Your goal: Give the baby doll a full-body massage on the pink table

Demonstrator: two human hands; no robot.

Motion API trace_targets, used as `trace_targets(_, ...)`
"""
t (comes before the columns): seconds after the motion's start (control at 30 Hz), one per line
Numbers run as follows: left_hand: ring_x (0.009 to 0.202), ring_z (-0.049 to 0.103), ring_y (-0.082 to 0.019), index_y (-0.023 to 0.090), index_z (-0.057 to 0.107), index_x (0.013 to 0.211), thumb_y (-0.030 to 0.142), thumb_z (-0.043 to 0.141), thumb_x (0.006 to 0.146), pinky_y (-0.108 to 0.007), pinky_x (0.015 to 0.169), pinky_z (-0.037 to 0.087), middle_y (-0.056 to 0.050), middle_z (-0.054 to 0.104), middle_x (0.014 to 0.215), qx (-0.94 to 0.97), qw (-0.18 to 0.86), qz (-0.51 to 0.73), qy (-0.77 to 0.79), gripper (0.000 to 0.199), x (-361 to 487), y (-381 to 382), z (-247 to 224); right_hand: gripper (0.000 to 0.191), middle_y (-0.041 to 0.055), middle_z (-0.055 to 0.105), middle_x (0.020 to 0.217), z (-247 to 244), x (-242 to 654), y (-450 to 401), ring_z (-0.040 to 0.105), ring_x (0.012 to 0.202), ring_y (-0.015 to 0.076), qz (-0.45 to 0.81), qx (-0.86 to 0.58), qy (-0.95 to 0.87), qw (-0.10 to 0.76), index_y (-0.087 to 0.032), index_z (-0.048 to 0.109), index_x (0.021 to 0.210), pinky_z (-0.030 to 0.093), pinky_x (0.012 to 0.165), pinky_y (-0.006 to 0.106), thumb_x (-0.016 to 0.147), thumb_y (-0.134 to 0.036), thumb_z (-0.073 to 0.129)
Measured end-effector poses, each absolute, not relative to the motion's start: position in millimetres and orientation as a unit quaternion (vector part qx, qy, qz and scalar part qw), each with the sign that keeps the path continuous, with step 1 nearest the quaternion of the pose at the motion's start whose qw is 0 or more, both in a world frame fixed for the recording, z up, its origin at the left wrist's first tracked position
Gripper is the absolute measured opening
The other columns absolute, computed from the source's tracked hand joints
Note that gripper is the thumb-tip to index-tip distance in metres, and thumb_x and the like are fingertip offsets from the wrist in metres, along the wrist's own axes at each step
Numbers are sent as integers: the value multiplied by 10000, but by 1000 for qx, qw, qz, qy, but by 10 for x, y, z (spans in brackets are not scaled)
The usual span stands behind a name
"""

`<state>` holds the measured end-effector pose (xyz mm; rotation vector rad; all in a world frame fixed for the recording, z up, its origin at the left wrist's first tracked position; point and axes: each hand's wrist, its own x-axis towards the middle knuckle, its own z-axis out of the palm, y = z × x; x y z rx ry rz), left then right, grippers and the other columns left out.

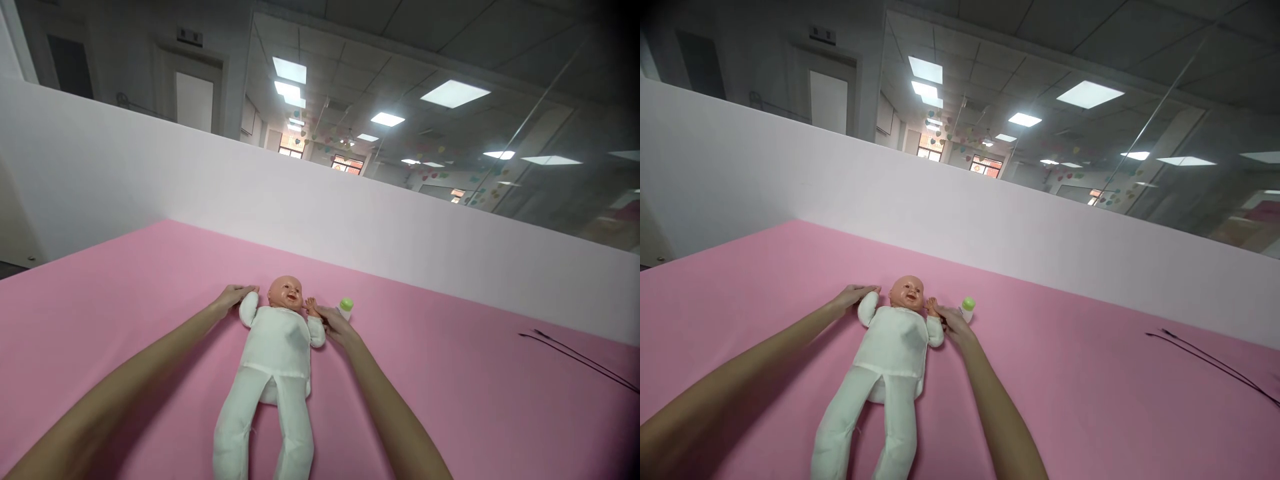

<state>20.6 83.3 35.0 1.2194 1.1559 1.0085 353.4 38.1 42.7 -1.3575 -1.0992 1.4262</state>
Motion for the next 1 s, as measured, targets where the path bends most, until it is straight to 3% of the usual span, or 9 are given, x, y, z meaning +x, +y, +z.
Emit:
trace_targets(0.1, 675, 597, -175, 171, 695, 781, 600, 791, 734, -287, 630, 458, -29, 662, 724, 609, 541, 418, 402, 442, -13, 647, 393, 362, 48, 744, 879, 590, 3683, 143, 646, 804, 171, 570, -503, -523, 387, -155, 785, 932, 525, 765, 285, 654, -348, 914)
trace_targets(0.2, 815, 638, -207, 184, 752, 867, 459, 816, 765, -306, 749, 490, -50, 714, 865, 752, 478, 335, 305, 300, -256, 377, 411, 416, 58, 757, 1034, 694, 3783, -118, 654, 951, 207, 540, -449, -659, 271, -187, 800, 1048, 510, 860, 314, 653, -284, 890)
trace_targets(0.3, 1011, 646, -249, 261, 801, 988, 346, 787, 807, -328, 883, 493, -65, 744, 1058, 861, 384, 241, 231, 200, -396, 109, 370, 396, 59, 763, 1053, 685, 3771, -326, 657, 981, 225, 524, -401, -735, 156, -208, 816, 1038, 506, 855, 313, 652, -277, 874)
trace_targets(0.37, 1072, 635, -255, 321, 809, 1018, 308, 724, 860, -334, 913, 490, -57, 743, 1118, 893, 331, 218, 214, 181, -416, -18, 331, 381, 53, 765, 1063, 644, 3720, -419, 658, 1001, 231, 506, -390, -757, 136, -224, 820, 1028, 498, 865, 307, 655, -277, 875)
trace_targets(0.5, 1040, 647, -250, 333, 803, 1056, 316, 678, 897, -336, 885, 496, -49, 752, 1108, 887, 312, 242, 240, 203, -368, -107, 333, 319, 51, 763, 1063, 599, 3642, -504, 658, 994, 233, 484, -426, -740, 192, -232, 809, 1034, 497, 870, 321, 716, -262, 831)
trace_targets(0.63, 957, 665, -238, 265, 744, 1165, 438, 714, 869, -315, 792, 509, -59, 747, 1072, 775, 362, 375, 358, 345, -368, -21, 375, 416, 84, 740, 1181, 608, 3720, -457, 657, 1035, 244, 451, -491, -638, 385, -230, 751, 1117, 513, 859, 336, 730, -351, 844)
trace_targets(0.7, 942, 676, -234, 246, 610, 1374, 492, 725, 843, -317, 781, 525, -64, 732, 1076, 699, 369, 449, 416, 597, -423, 63, 354, 534, 93, 733, 1193, 595, 3833, -394, 662, 925, 221, 421, -525, -568, 475, -236, 697, 1194, 514, 740, 312, 716, -421, 849)
trace_targets(0.8, 960, 692, -242, 236, 440, 1512, 552, 694, 834, -335, 813, 537, -65, 722, 1087, 616, 356, 497, 496, 790, -570, 183, 262, 600, 56, 746, 945, 505, 4056, -302, 584, 652, 154, 388, -585, -474, 531, -213, 677, 1178, 477, 603, 293, 680, -503, 847)
trace_targets(1.0, 861, 663, -254, 210, 688, 983, 597, 506, 917, -309, 679, 444, -66, 737, 937, 633, 214, 335, 664, 433, -815, 236, 59, 503, -44, 511, 515, 137, 4377, -257, 449, 454, 137, 318, -690, -425, 492, -180, 668, 864, 367, 465, 282, 682, -643, 742)
